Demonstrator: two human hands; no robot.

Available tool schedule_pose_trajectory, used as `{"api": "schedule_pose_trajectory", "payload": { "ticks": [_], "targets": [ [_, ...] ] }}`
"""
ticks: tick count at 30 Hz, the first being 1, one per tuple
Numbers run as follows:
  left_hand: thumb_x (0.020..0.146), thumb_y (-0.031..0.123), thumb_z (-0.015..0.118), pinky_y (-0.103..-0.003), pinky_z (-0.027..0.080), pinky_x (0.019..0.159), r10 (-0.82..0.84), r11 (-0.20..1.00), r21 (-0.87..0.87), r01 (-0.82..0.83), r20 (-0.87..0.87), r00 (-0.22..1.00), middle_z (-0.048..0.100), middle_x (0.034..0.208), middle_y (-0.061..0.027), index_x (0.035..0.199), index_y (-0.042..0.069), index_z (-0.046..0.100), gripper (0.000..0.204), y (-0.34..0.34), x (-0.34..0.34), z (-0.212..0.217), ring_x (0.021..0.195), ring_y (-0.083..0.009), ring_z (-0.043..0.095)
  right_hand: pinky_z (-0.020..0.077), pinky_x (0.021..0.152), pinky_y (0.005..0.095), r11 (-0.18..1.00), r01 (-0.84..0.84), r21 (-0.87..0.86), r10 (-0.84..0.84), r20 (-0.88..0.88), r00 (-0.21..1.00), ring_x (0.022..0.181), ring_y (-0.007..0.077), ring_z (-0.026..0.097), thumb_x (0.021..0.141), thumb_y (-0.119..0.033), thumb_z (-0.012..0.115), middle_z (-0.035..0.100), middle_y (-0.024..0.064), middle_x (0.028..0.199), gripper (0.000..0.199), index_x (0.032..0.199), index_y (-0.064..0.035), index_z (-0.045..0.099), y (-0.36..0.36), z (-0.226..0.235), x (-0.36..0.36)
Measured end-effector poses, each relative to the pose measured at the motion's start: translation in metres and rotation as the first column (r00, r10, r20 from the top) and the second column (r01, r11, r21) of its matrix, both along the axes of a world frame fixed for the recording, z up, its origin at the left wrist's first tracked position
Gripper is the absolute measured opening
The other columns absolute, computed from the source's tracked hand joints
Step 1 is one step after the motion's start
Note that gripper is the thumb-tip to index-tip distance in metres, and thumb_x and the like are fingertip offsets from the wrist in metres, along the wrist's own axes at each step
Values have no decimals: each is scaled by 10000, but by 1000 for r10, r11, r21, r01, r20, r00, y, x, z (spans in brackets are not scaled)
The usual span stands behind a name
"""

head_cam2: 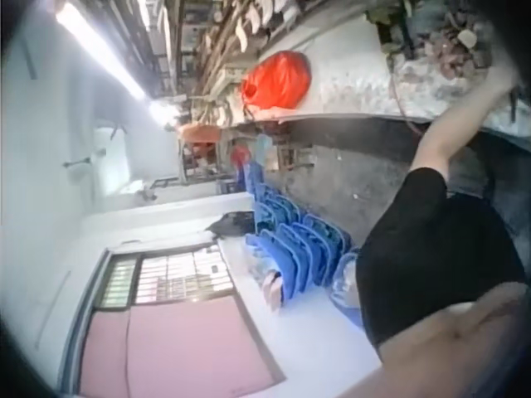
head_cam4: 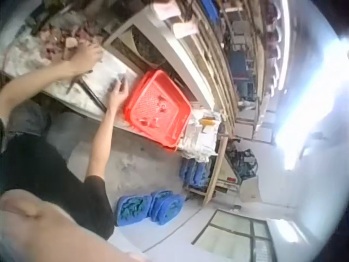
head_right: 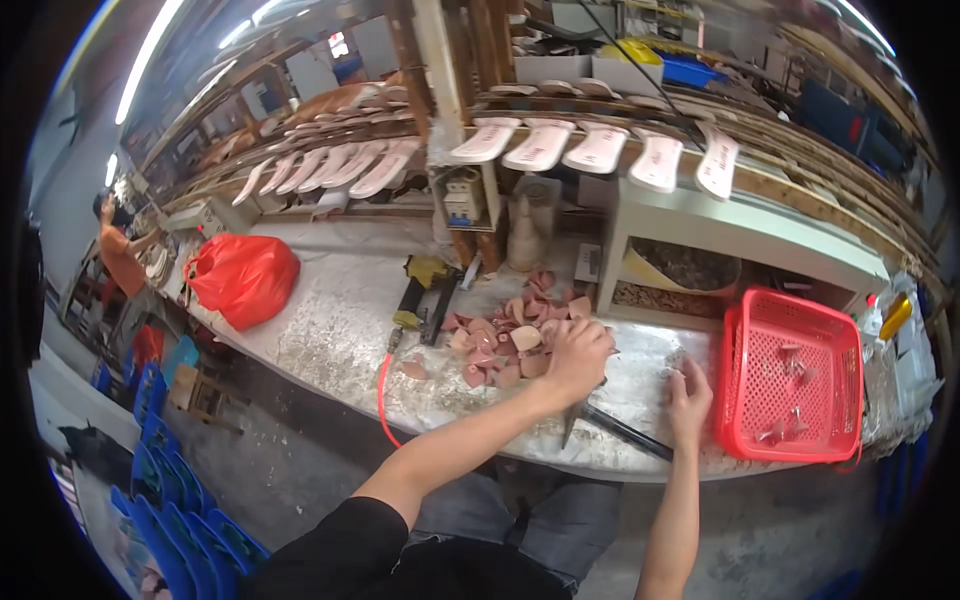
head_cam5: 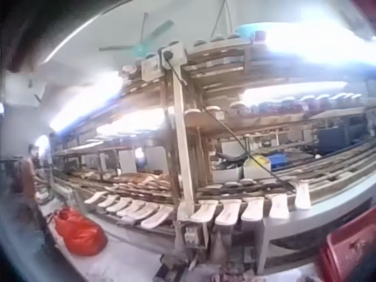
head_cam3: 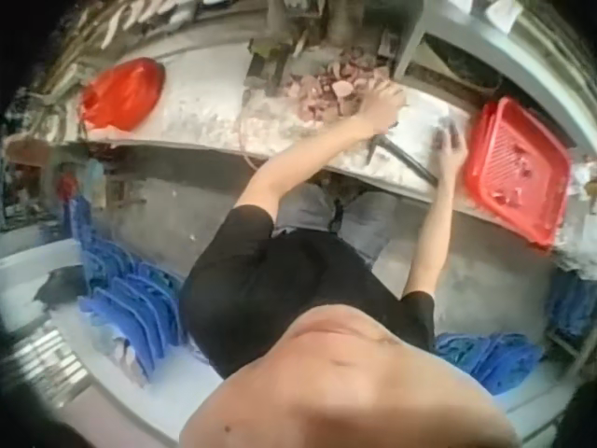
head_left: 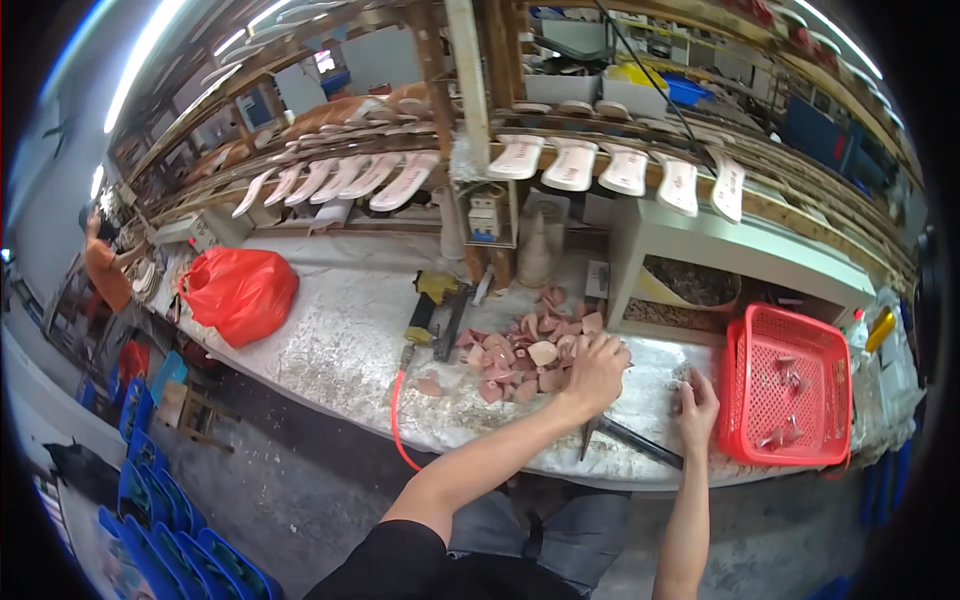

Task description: The person assembles shoe heels by fitting small plastic tips onto heel components by hand, hammering them into place with a hammer, and placing the finished pieces into a basket.

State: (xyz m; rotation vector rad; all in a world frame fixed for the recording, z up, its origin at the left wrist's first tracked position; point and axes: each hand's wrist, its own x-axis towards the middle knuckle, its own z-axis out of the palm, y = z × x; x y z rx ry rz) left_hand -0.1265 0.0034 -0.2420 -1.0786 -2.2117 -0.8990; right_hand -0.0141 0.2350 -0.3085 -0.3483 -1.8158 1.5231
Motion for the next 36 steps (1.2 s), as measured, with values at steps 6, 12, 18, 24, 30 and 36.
{"api": "schedule_pose_trajectory", "payload": {
  "ticks": [6, 12, 18, 24, 30, 36],
  "targets": [
    [780, -4, 710, -460, 513, 859, 40, 950, 311, -30, -27, 999, 684, 1035, -93, 1041, 58, 755, 272, -105, 75, 6, 1040, -309, 668, 440, 492, 219, 943, -211, -256, 216, -9, 976, 630, 61, 566, 1077, -118, 681, 707, 44, 976, 182, 1221, -11, 710, -7, 18, 27],
    [775, -17, 765, -433, 539, 838, 76, 991, 110, -78, 19, 997, 694, 1027, -72, 1088, 82, 794, 329, -160, 106, -46, 982, -305, 680, 496, 514, 260, 810, -453, -372, 493, 14, 870, 614, 110, 596, 1060, -130, 701, 704, 73, 890, 206, 1179, 35, 729, -78, 70, 41],
    [832, 104, 776, -454, 540, 865, -22, 956, 289, -48, 233, 972, 749, 991, -113, 876, 88, 720, 73, -157, 89, -38, 968, -329, 714, 503, 583, 254, 864, -482, -148, 504, 221, 835, 663, 89, 616, 1038, -114, 688, 684, 28, 828, 268, 1253, 36, 742, -142, 132, 30],
    [863, 63, 822, -440, 535, 812, 78, 934, 266, -237, 497, 864, 754, 973, -120, 908, 9, 730, 116, -158, 75, -43, 884, -336, 678, 615, 643, 281, 720, -638, -272, 684, 120, 720, 770, 129, 728, 938, 55, 766, 757, 90, 903, 284, 1222, 56, 757, -177, 154, 37],
    [846, 26, 824, -408, 571, 903, 4, 969, 234, -72, 281, 960, 801, 1057, -154, 1026, -19, 799, 187, -161, 73, -48, 1002, -319, 732, 630, 717, 257, 692, -689, -217, 719, 114, 686, 784, 131, 766, 879, 61, 837, 774, 89, 892, 272, 1144, 44, 782, -178, 157, 63],
    [868, 54, 809, -431, 567, 920, 17, 948, 290, -132, 368, 930, 802, 1042, -137, 983, 6, 809, 125, -163, 74, -43, 1014, -334, 719, 630, 751, 254, 604, -715, -352, 779, 70, 623, 838, 132, 783, 896, 61, 823, 786, 86, 870, 258, 1151, 51, 780, -182, 142, 57]
  ]
}}
